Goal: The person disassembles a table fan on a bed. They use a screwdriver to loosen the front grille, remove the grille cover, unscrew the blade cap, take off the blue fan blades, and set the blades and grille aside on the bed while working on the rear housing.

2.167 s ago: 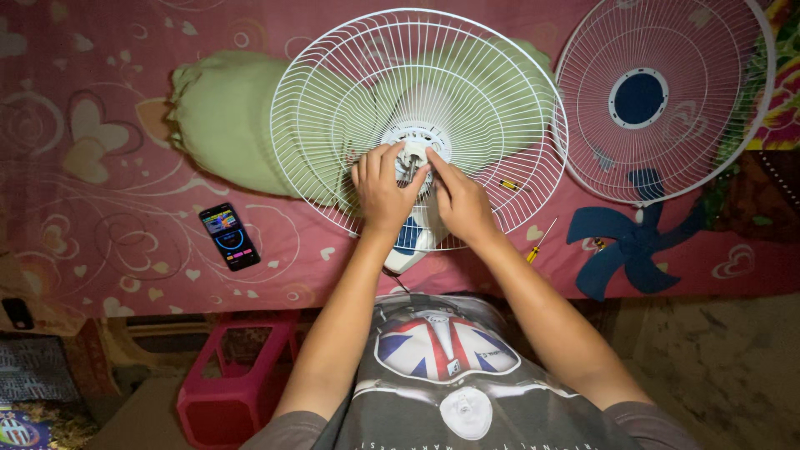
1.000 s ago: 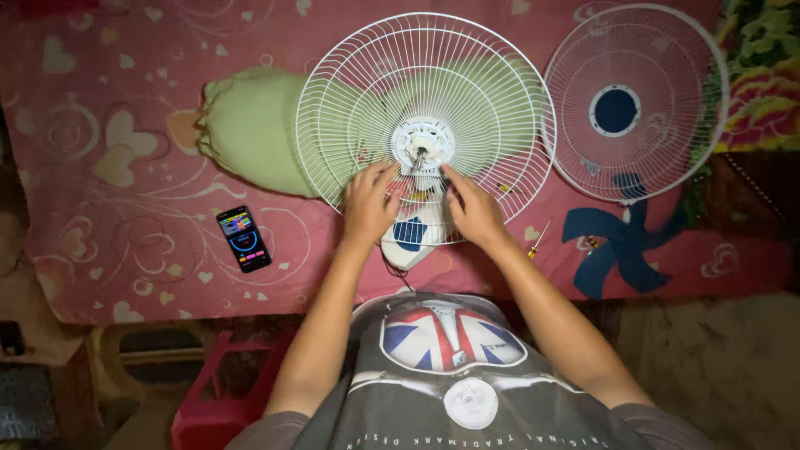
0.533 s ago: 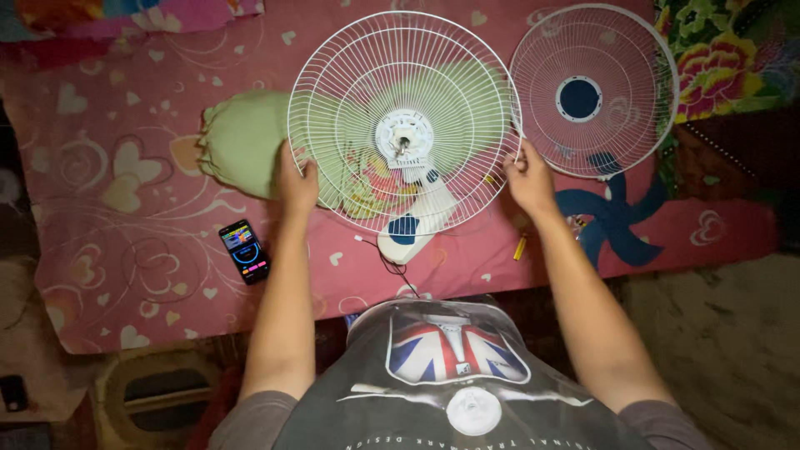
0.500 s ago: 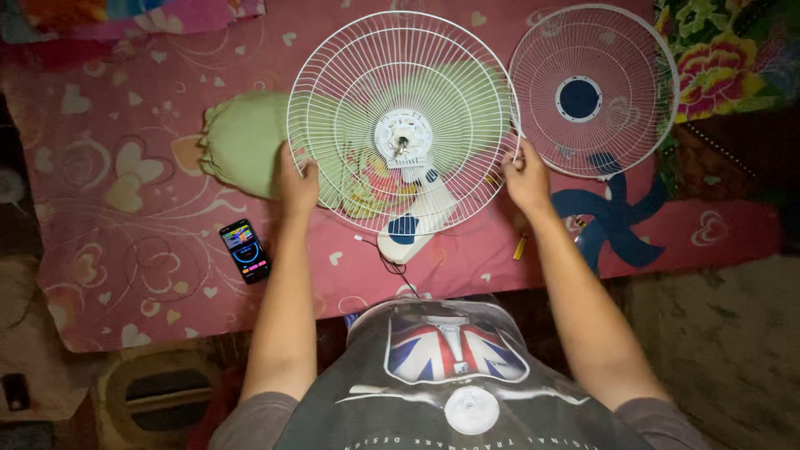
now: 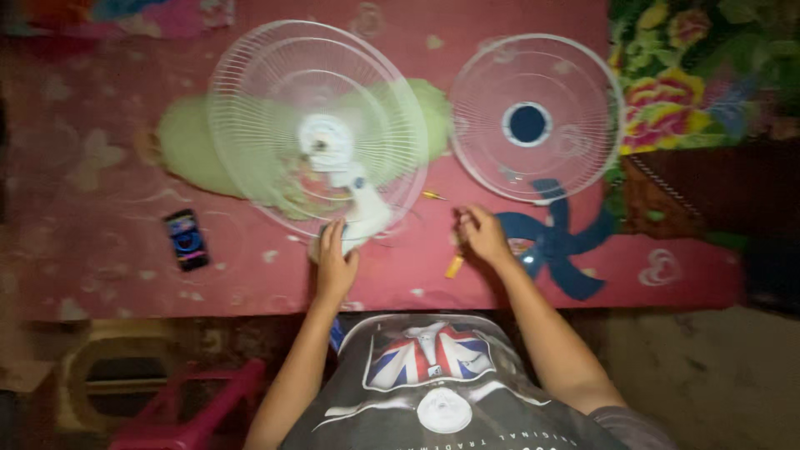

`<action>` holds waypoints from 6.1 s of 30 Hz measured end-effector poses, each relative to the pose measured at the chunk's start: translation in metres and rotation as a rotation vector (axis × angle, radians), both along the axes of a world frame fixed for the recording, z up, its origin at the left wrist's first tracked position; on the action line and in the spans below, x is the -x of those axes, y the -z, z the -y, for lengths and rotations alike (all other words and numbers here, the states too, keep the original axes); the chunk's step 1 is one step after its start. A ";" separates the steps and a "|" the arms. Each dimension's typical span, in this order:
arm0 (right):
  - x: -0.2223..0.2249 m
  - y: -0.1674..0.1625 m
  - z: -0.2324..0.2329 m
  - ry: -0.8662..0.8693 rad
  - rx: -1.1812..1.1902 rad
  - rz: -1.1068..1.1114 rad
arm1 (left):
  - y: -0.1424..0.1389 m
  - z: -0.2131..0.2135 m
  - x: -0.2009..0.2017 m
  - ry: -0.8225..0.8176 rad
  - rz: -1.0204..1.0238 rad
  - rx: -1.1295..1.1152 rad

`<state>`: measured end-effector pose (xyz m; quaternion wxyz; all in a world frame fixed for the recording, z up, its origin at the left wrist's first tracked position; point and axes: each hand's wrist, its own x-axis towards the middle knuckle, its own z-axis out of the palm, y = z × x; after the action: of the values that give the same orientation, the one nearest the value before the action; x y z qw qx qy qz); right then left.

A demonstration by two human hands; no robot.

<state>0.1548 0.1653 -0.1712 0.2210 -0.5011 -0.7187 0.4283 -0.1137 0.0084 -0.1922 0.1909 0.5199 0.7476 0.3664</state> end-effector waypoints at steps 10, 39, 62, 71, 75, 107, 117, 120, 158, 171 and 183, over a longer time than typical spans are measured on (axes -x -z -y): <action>-0.215 0.015 -0.017 0.038 -0.190 0.215 | 0.001 -0.049 -0.174 0.124 -0.119 0.130; -0.317 0.054 0.023 -0.008 -0.120 0.597 | 0.070 -0.165 -0.323 0.573 -0.646 0.459; -0.253 -0.081 -0.038 -0.473 -0.067 0.071 | -0.046 -0.049 -0.175 -0.037 0.925 0.427; -0.160 -0.122 -0.044 -0.556 -0.318 0.078 | -0.120 -0.002 -0.109 -0.064 0.932 -0.145; -0.117 -0.128 -0.044 -0.572 -0.605 0.037 | -0.139 0.012 -0.093 -0.139 0.967 -0.236; 0.167 -0.129 0.016 -0.046 -0.784 -0.143 | -0.114 -0.003 0.188 0.083 1.178 -0.424; 0.179 -0.109 -0.026 -0.221 -0.699 -0.069 | -0.099 -0.022 0.187 -0.097 1.158 -0.394; 0.187 -0.101 -0.030 -0.295 -0.597 -0.095 | -0.105 -0.008 0.190 -0.078 1.267 -0.476; 0.262 -0.026 -0.003 -0.272 0.815 -0.404 | -0.063 -0.104 0.164 -0.303 0.272 0.126; 0.250 -0.016 -0.003 -0.279 0.555 -0.247 | -0.047 -0.113 0.165 -0.280 0.210 0.069; 0.251 -0.025 0.008 -0.342 0.470 -0.198 | -0.050 -0.103 0.174 -0.244 0.138 0.102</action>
<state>-0.0957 0.1572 -0.1457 0.0925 -0.3663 -0.6488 0.6606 -0.2882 0.1109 -0.1421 0.2222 0.3885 0.8080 0.3832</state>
